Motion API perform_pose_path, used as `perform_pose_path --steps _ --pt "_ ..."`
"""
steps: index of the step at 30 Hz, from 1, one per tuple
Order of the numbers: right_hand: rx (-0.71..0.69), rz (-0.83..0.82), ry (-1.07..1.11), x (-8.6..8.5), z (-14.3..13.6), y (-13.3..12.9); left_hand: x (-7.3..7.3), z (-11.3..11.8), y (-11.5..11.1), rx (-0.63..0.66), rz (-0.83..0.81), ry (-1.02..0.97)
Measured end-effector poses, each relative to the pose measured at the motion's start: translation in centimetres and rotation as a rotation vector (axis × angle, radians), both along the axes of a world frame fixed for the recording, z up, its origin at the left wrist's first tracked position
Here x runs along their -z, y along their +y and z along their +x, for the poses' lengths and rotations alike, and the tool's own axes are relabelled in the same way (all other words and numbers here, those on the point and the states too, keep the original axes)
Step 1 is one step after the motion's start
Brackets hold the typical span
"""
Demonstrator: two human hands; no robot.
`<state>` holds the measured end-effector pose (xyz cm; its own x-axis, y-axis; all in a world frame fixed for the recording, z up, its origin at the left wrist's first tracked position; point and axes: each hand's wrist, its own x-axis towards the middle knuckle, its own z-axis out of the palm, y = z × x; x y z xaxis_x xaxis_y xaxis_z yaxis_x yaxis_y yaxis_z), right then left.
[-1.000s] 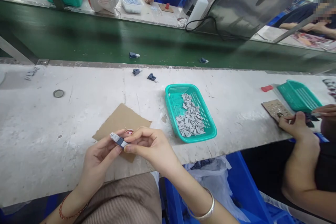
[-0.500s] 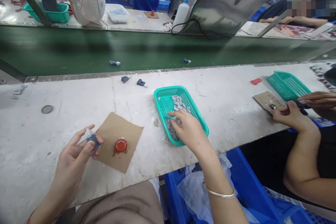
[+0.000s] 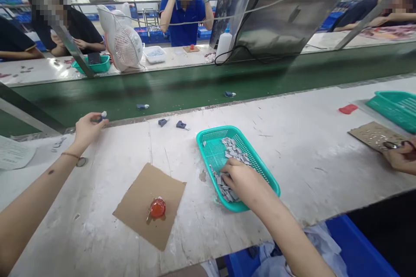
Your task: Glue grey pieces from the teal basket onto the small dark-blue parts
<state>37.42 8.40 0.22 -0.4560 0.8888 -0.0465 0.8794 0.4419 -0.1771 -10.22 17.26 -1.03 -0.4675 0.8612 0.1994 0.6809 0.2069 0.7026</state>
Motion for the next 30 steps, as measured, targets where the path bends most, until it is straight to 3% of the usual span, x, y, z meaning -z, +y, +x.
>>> perform_pose_path --steps 4,9,14,17,20,23,26,30 --pt "0.019 0.020 0.043 0.6 0.4 0.0 -0.1 -1.4 4.2 0.057 -0.056 0.156" --pt "0.032 0.061 0.134 1.1 1.3 0.0 0.0 -0.1 6.9 0.216 -0.052 0.276" --pt "0.055 0.150 0.437 -0.9 -0.4 -1.6 0.4 3.2 8.5 0.419 -0.039 0.246" --pt "0.004 0.155 0.553 -2.1 -3.6 -3.5 0.8 4.6 8.6 0.403 -0.057 0.139" --pt "-0.148 0.056 0.565 -2.3 -7.5 -5.3 0.8 5.4 7.6 0.303 -0.035 -0.019" --pt "-0.278 -0.013 0.511 -1.7 -10.4 -6.4 0.3 6.1 5.0 0.208 -0.032 -0.248" --pt "-0.371 -0.035 0.437 -1.1 -11.8 -6.9 -0.1 7.0 1.0 0.192 -0.123 -0.528" --pt "-0.431 -0.020 0.339 -0.7 -12.6 -7.2 -0.2 8.3 -5.6 0.279 -0.305 -0.854"
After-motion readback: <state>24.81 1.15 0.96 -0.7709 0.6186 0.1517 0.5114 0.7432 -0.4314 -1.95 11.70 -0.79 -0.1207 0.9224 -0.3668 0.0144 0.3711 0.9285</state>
